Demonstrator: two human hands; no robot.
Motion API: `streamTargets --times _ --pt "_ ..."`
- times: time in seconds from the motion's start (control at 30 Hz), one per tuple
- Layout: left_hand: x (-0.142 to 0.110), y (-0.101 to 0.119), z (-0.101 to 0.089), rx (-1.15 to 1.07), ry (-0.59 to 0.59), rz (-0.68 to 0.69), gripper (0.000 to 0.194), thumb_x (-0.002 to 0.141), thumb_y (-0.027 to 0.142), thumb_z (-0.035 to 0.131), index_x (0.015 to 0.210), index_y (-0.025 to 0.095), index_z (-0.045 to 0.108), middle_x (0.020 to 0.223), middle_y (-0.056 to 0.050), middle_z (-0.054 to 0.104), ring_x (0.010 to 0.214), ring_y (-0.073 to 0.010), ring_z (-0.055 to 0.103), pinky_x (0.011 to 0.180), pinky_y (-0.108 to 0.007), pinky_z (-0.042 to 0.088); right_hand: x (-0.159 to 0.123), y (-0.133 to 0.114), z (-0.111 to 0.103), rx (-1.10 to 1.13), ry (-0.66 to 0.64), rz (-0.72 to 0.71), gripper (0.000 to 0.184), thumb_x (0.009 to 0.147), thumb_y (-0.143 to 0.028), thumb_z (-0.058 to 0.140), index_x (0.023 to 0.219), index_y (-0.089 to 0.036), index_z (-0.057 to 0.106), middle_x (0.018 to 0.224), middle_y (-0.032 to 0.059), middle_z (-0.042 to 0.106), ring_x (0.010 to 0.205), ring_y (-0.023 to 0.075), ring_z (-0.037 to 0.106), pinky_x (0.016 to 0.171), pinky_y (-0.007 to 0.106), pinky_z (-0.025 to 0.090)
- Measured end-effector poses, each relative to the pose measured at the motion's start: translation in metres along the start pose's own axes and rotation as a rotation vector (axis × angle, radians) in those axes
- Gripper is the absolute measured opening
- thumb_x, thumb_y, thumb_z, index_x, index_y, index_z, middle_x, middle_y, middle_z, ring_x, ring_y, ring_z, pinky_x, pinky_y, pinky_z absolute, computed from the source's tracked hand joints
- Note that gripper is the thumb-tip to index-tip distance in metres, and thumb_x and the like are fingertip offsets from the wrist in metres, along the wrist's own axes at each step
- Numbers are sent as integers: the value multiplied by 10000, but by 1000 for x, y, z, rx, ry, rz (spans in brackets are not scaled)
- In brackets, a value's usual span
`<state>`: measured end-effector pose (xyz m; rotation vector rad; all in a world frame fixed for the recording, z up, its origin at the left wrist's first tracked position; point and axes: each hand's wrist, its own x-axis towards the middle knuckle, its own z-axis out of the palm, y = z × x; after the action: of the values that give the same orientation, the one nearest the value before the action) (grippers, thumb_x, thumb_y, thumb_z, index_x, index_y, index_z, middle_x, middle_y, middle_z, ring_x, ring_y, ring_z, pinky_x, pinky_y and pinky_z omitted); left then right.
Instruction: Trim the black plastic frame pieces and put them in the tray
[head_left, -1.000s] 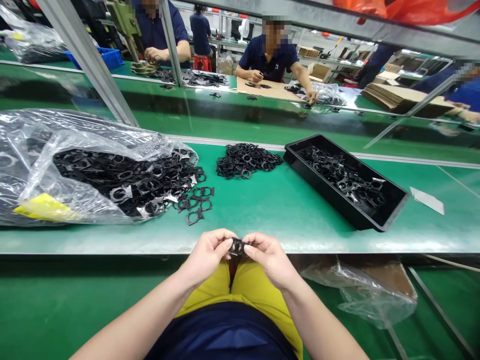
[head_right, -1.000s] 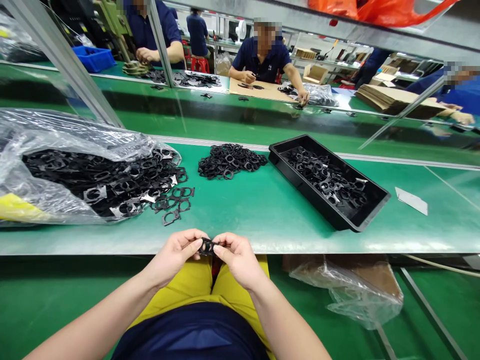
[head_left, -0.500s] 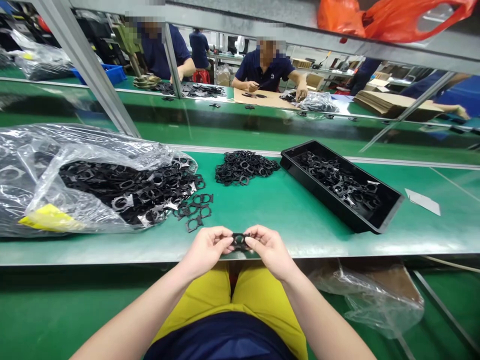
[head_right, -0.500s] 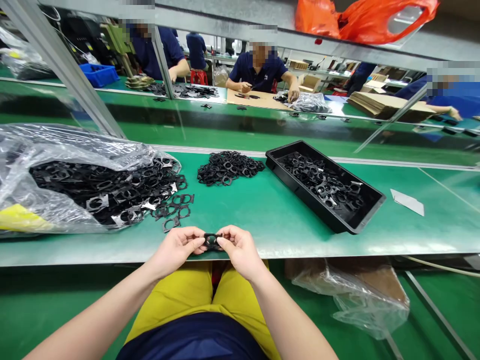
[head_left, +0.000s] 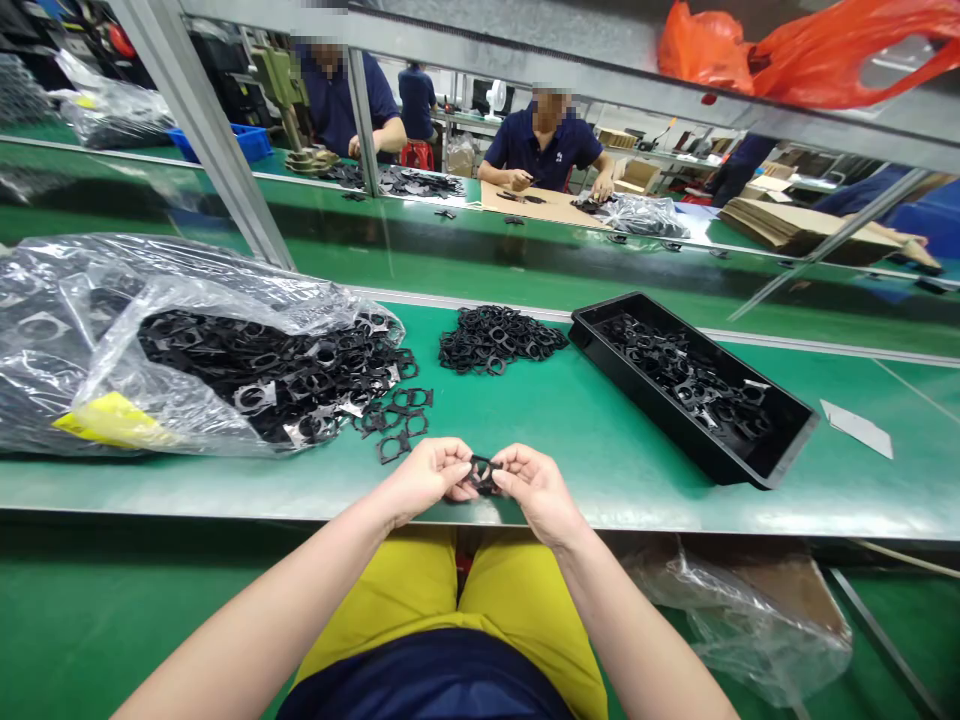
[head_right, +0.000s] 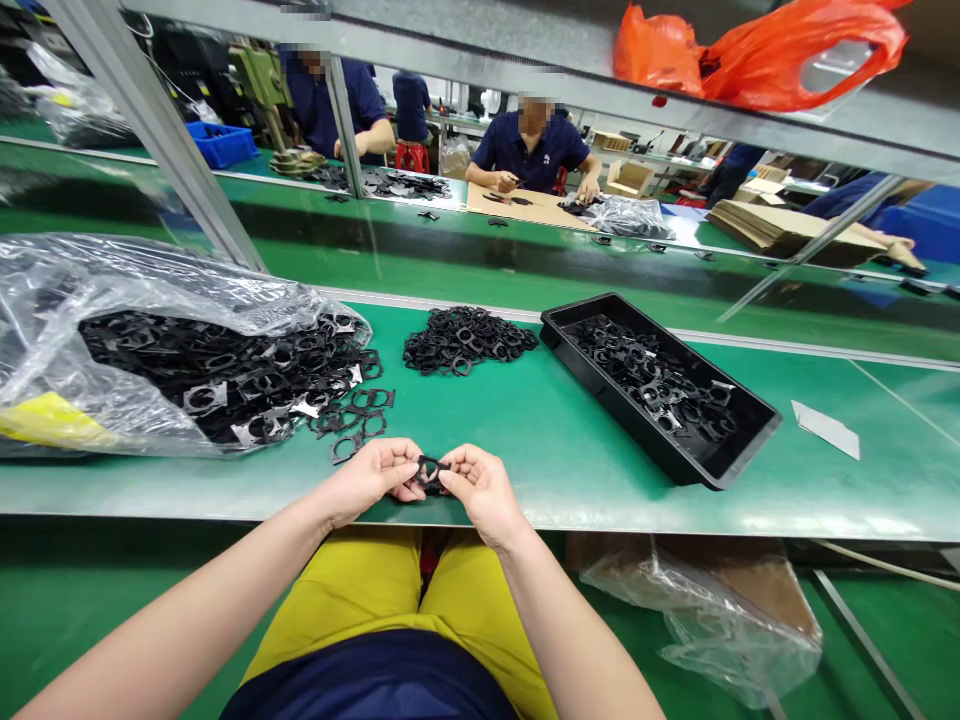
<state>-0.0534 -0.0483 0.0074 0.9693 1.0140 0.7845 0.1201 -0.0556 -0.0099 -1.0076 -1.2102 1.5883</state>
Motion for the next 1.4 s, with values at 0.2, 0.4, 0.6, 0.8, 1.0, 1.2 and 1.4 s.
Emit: streamTargets --times 0.2,0.4,0.6,0.8,1.0,1.2,1.4 --pt "2 -3 -1 -57 17 11 305 589 341 757 655 127 551 499 3 593 435 -65 520 468 -163 385 0 0 0 -43 9 -31 232 706 -336 738 777 -154 614 646 -18 553 572 97 483 573 232 397" --pt "-1 -3 2 -79 69 48 274 616 328 724 693 141 539 501 25 577 422 -47 452 455 -160 329 0 -5 0 -64 -4 -20 255 709 -365 732 783 -162 596 633 -23 541 573 104 499 574 238 408" --pt "2 -4 5 -12 92 56 225 621 288 708 693 141 553 468 30 570 410 -67 479 448 -179 371 2 -3 -2 -15 24 36 288 667 -362 763 773 -151 597 601 -35 528 515 81 467 506 211 376" --pt "3 -4 6 50 102 67 175 614 243 697 656 142 560 508 38 570 398 -53 452 400 -161 342 2 -5 -8 28 14 120 293 639 -343 780 759 -131 616 548 -58 495 406 30 338 401 175 241" --pt "3 -3 6 43 79 79 207 628 263 691 747 106 629 551 12 597 433 -59 476 456 -183 384 2 -10 -12 47 -9 147 320 626 -345 783 817 -114 671 665 18 627 530 89 515 532 231 412" --pt "-1 -3 9 22 106 124 206 616 264 708 719 121 602 561 22 589 475 -63 505 498 -177 405 1 -5 -9 27 22 104 274 637 -336 774 753 -121 649 584 -14 590 501 80 493 516 214 390" --pt "-1 -5 18 84 198 167 257 658 370 704 703 140 600 554 18 595 511 -108 582 505 -202 475 2 -2 -5 12 79 71 266 651 -352 743 749 -149 600 558 -50 546 477 64 464 497 193 380"
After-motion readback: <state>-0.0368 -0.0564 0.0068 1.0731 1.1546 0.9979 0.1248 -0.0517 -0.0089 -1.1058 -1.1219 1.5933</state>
